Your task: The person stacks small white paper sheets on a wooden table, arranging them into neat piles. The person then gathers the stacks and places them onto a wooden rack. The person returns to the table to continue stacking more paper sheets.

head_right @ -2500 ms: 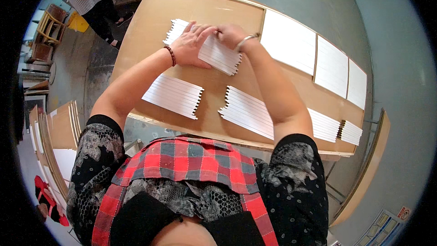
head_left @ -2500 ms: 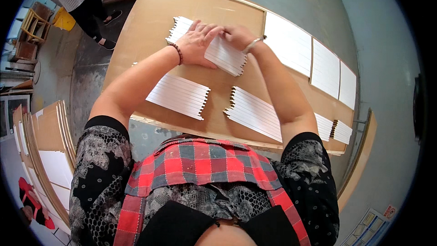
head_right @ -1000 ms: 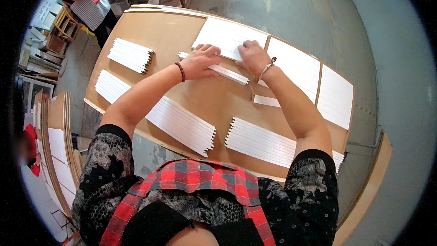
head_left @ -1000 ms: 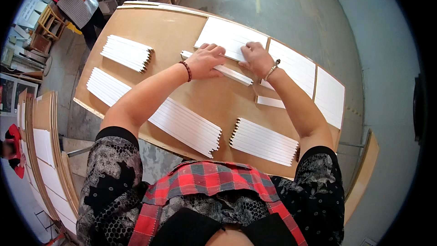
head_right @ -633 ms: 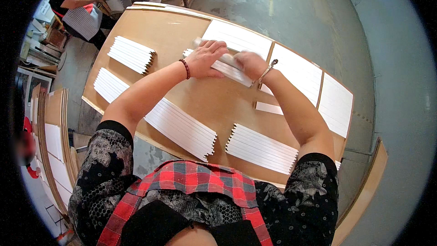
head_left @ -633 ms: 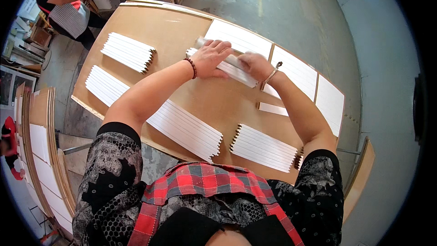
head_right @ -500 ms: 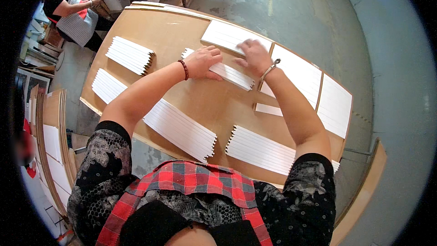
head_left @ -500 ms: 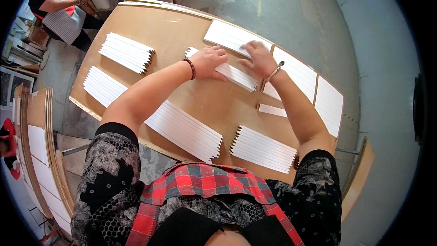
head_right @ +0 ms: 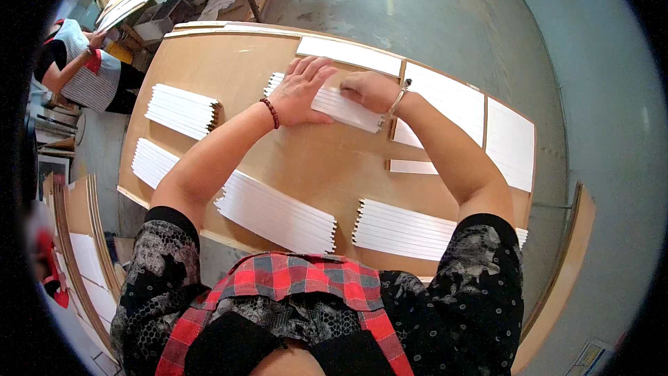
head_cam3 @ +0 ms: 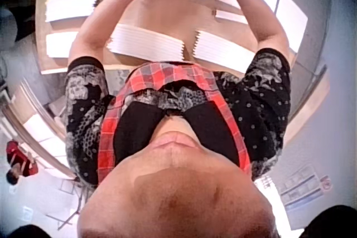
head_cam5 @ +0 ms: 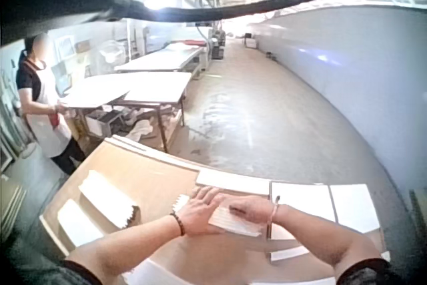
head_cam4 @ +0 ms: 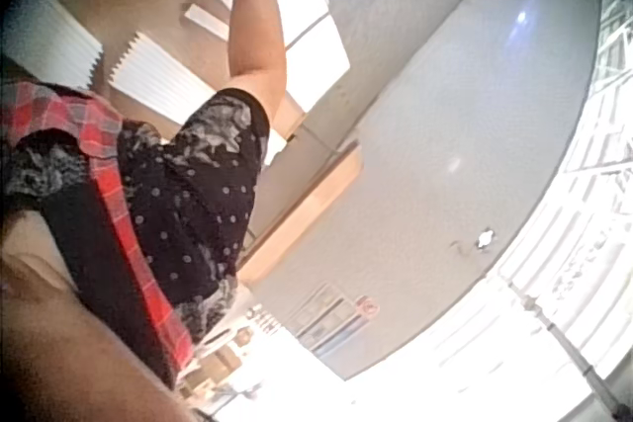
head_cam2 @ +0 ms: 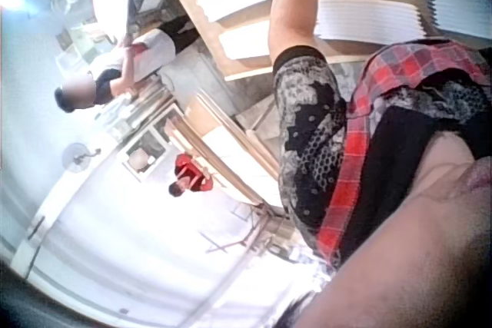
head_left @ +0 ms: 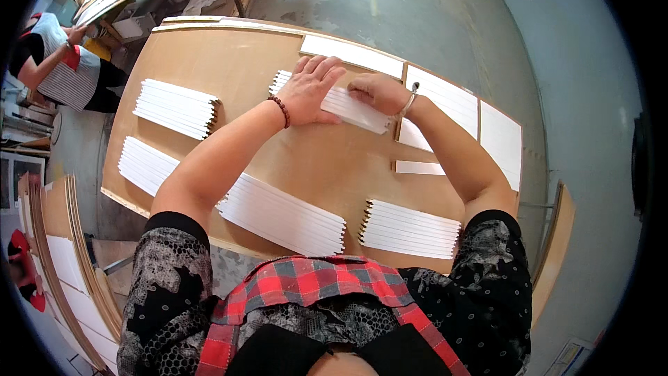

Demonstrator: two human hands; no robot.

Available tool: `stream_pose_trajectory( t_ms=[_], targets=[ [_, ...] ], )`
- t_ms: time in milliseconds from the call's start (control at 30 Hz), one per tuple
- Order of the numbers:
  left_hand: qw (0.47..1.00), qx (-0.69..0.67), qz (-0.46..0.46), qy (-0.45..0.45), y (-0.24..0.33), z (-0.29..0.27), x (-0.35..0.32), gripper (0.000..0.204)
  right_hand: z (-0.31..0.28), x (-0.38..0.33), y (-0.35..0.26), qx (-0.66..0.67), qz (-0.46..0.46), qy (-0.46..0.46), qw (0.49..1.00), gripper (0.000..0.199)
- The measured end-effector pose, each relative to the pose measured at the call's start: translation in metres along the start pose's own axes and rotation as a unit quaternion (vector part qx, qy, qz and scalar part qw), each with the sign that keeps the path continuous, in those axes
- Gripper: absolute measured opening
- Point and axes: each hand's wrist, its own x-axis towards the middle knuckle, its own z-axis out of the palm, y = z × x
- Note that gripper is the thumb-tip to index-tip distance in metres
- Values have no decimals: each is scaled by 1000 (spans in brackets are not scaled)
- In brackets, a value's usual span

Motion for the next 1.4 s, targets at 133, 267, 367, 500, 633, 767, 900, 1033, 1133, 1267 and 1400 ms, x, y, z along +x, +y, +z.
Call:
stream_pose_trajectory(
  t_ms=[133,267,367,500,633,767,900,1033,1133,1267,1400],
  targets=[
    [945,-133,-102,-279,-1,1,15,79,-7,-2,31,-163,10,258,952,26],
    [983,-71,-46,-163,-5,5,9,83,3,5,38,-218,-6,180,959,22],
    [996,-25,-32,-76,-7,5,4,82,3,10,10,-16,-48,38,998,22],
    [965,-90,-87,-230,-7,1,15,86,1,20,51,-181,26,301,936,23],
    [995,-12,-41,-87,-5,10,11,86,-4,24,50,-79,68,134,985,33],
    [986,-38,-73,-144,-7,15,4,85,-1,4,3,119,160,32,979,33],
    [978,-59,-63,-192,-8,-4,-8,84,-47,-116,3,99,175,106,974,29],
    [964,-126,13,-235,4,-23,-15,82,-27,-272,-3,-220,117,-100,963,58],
    [952,-145,55,-265,24,-30,-22,82,-9,-292,-8,-241,104,39,964,40],
    [955,-114,49,-270,33,-32,-27,85,11,-281,0,-240,106,84,961,19],
    [959,-98,23,-264,33,-34,-34,86,20,-243,-28,-225,105,78,966,13]
  ],
)
